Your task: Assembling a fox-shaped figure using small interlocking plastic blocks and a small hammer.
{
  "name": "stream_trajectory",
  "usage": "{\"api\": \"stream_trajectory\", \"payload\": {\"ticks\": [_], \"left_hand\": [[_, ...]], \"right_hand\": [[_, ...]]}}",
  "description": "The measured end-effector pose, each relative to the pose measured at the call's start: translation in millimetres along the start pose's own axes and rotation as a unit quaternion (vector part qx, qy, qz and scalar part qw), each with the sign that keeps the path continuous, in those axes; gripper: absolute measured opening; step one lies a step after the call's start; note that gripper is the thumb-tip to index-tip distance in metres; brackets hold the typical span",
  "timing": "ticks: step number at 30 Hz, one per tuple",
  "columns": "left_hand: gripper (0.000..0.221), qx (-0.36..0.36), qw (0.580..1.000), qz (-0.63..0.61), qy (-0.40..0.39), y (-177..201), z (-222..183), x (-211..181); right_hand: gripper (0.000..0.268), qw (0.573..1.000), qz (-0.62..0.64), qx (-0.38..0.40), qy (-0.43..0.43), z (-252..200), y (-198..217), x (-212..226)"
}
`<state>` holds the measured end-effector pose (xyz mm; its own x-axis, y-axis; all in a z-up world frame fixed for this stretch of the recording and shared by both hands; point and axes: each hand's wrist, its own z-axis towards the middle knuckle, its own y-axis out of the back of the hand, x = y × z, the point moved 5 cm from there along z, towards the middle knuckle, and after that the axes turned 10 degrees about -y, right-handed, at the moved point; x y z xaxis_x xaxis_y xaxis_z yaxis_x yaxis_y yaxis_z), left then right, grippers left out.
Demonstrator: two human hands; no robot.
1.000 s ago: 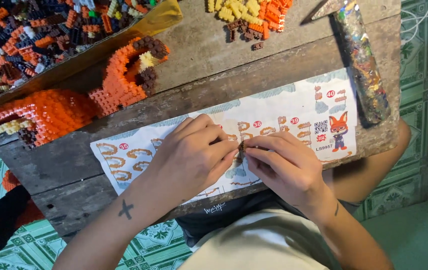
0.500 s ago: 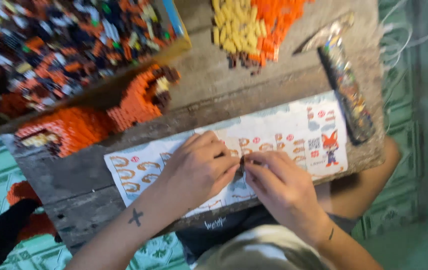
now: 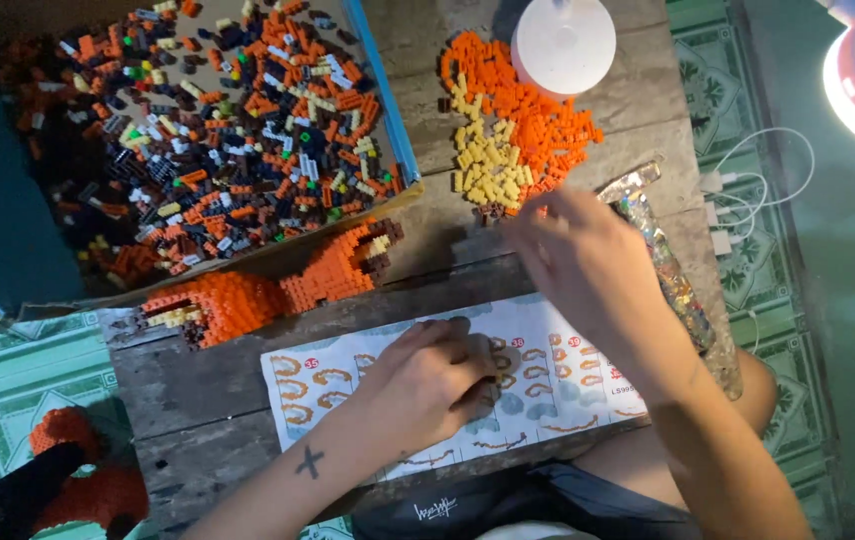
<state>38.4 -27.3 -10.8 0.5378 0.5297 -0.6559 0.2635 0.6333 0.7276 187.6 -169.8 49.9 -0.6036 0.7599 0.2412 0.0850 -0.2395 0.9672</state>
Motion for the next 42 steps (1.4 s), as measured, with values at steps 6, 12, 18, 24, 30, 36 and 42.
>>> {"api": "stream_trajectory", "payload": {"ticks": [6,12,18,24,30,36,42], "left_hand": [[0.015,-0.033,0.999,0.005,-0.037,3.9,-1.0,-1.7],[0.018,-0.01,0.999,0.019,-0.031,5.1,-0.3,-2.4],[0.024,0.009,0.999,0.013,-0.03,1.3,-2.3,-1.4],[0.013,0.006,0.999,0.003,-0.038,11.6,3.6,-1.9],[0.012,0.0,0.999,-0.021,-0.042,15.1,5.1,-3.3],[0.016,0.026,0.996,0.01,-0.08,26.3,10.3,-5.7],[0.026,0.065,0.991,0.036,-0.11,27.0,11.6,-8.2]], "right_hand": [[0.019,1.0,0.014,0.023,0.003,65.5,-26.8,-15.3],[0.018,0.993,-0.057,0.103,-0.026,68.6,-30.8,-4.2],[0.015,0.994,-0.074,0.064,0.049,54.8,-32.9,0.7],[0.017,0.991,-0.099,0.029,0.089,49.5,-28.9,-3.0],[0.011,0.983,-0.007,-0.093,0.158,26.6,-10.0,-4.4],[0.027,0.989,0.148,0.023,0.017,-48.9,31.2,-1.3],[0.014,0.965,0.242,0.053,-0.082,-128.8,12.6,2.3]]}}
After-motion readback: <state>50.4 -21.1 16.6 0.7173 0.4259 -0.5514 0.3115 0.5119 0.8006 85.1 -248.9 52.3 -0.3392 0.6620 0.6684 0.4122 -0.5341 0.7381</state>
